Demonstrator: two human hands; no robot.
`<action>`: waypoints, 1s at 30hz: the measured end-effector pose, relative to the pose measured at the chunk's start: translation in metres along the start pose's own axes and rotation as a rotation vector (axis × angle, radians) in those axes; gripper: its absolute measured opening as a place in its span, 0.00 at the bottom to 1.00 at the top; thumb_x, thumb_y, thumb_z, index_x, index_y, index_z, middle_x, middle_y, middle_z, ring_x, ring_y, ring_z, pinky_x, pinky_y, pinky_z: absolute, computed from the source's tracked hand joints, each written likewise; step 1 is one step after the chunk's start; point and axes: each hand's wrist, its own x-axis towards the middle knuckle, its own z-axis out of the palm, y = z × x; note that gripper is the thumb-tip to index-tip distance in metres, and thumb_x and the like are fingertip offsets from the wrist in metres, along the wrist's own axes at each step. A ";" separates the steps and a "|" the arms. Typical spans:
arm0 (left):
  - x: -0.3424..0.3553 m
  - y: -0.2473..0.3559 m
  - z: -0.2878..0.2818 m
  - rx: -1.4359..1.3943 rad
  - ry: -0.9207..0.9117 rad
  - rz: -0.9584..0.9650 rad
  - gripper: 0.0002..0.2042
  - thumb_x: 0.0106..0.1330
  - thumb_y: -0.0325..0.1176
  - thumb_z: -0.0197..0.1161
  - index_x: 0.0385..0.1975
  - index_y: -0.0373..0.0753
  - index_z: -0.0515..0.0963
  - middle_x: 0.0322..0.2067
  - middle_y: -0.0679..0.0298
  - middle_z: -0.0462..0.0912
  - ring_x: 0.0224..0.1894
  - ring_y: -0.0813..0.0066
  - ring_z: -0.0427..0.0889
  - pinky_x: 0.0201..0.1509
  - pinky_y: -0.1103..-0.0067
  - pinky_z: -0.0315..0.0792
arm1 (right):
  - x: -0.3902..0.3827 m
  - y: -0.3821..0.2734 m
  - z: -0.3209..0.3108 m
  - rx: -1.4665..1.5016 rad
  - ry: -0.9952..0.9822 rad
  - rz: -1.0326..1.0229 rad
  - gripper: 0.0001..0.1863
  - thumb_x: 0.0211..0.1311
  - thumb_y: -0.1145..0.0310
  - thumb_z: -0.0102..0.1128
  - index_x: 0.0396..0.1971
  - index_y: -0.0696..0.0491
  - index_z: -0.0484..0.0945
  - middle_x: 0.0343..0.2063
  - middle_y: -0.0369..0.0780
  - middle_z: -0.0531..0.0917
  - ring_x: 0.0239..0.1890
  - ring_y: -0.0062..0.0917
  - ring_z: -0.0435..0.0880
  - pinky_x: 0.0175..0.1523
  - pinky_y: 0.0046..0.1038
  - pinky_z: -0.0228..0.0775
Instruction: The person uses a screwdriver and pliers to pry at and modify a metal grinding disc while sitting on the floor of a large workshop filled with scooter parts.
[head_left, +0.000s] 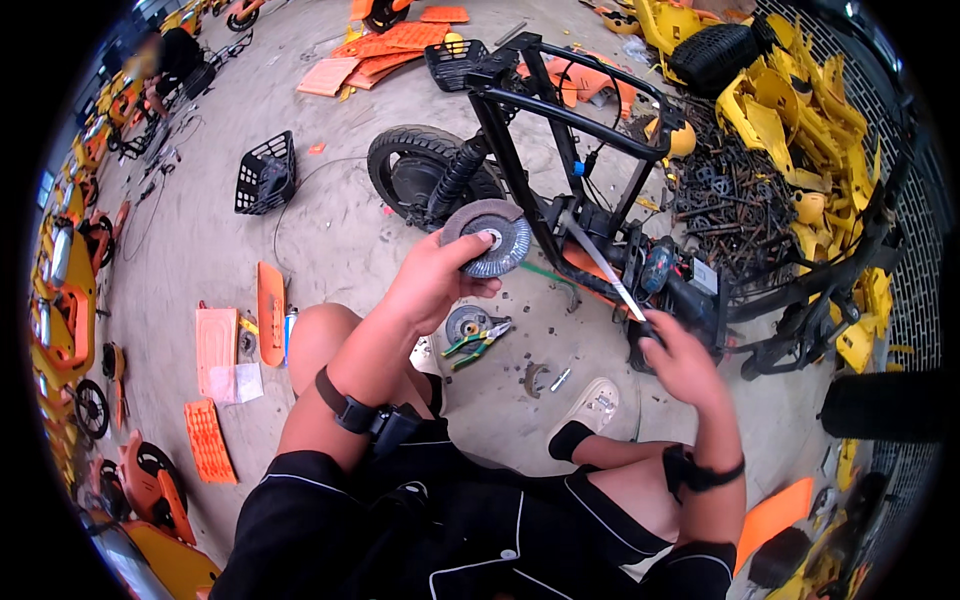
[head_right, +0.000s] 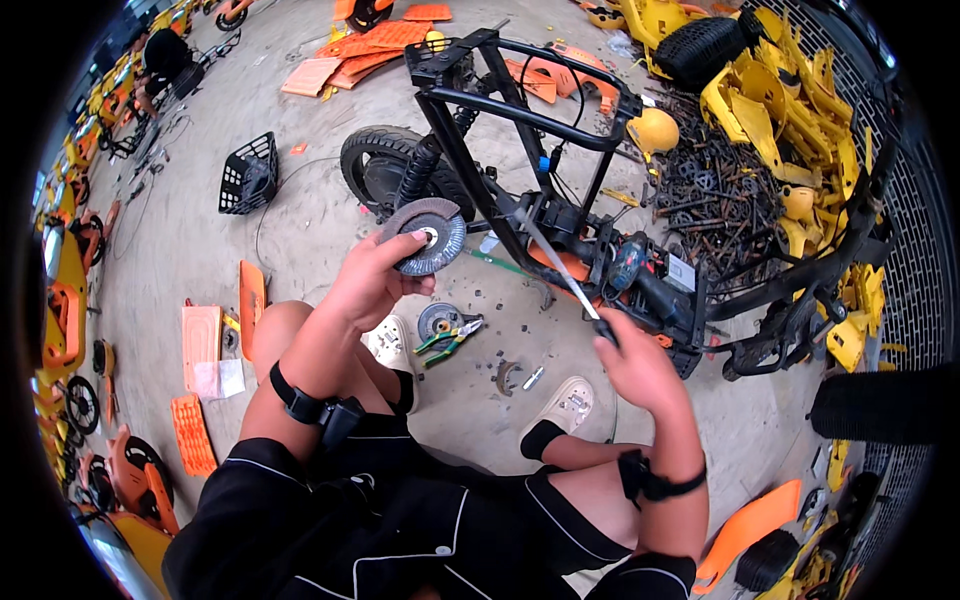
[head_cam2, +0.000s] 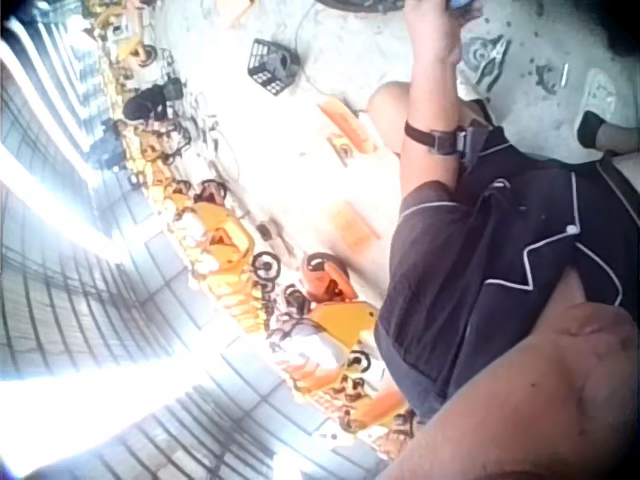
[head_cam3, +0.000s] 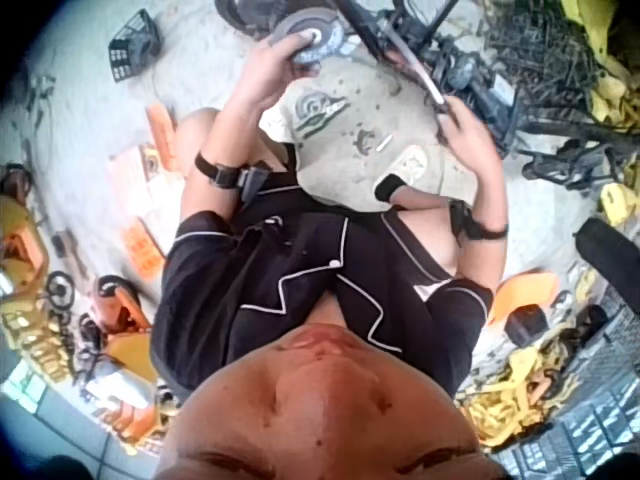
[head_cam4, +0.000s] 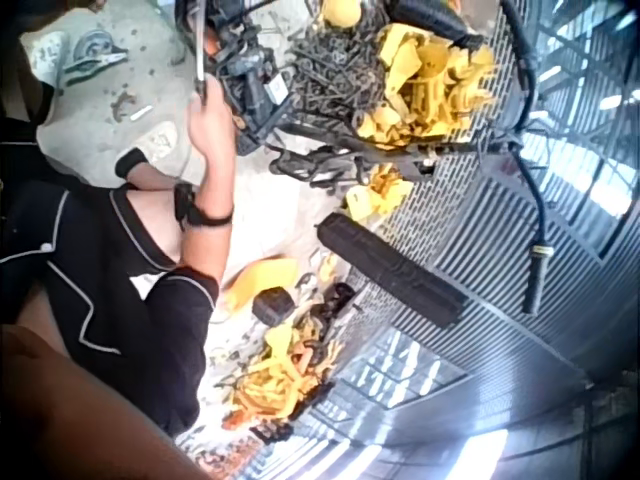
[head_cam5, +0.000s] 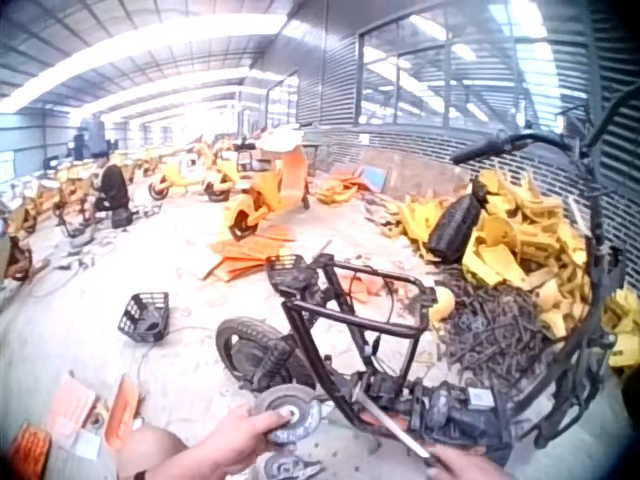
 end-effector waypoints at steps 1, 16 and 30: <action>0.000 0.001 -0.005 -0.070 -0.045 -0.070 0.12 0.70 0.34 0.62 0.47 0.34 0.77 0.37 0.60 0.84 0.35 0.74 0.85 0.34 0.75 0.81 | -0.016 0.000 -0.012 0.172 0.004 0.043 0.22 0.70 0.68 0.56 0.62 0.52 0.68 0.30 0.43 0.80 0.30 0.27 0.81 0.38 0.29 0.73; 0.005 -0.021 -0.007 -0.418 -0.216 -0.205 0.10 0.69 0.34 0.60 0.44 0.36 0.76 0.28 0.64 0.80 0.27 0.78 0.79 0.29 0.79 0.75 | -0.061 -0.006 -0.002 0.635 -0.035 -0.148 0.21 0.64 0.78 0.63 0.57 0.61 0.74 0.26 0.34 0.78 0.23 0.16 0.77 0.28 0.20 0.71; 0.003 -0.030 0.031 0.267 -0.021 0.235 0.19 0.71 0.32 0.61 0.58 0.32 0.68 0.43 0.59 0.82 0.36 0.74 0.85 0.29 0.78 0.83 | -0.064 -0.003 -0.008 0.053 0.121 -0.328 0.20 0.64 0.70 0.64 0.57 0.50 0.79 0.30 0.43 0.82 0.28 0.36 0.82 0.35 0.31 0.74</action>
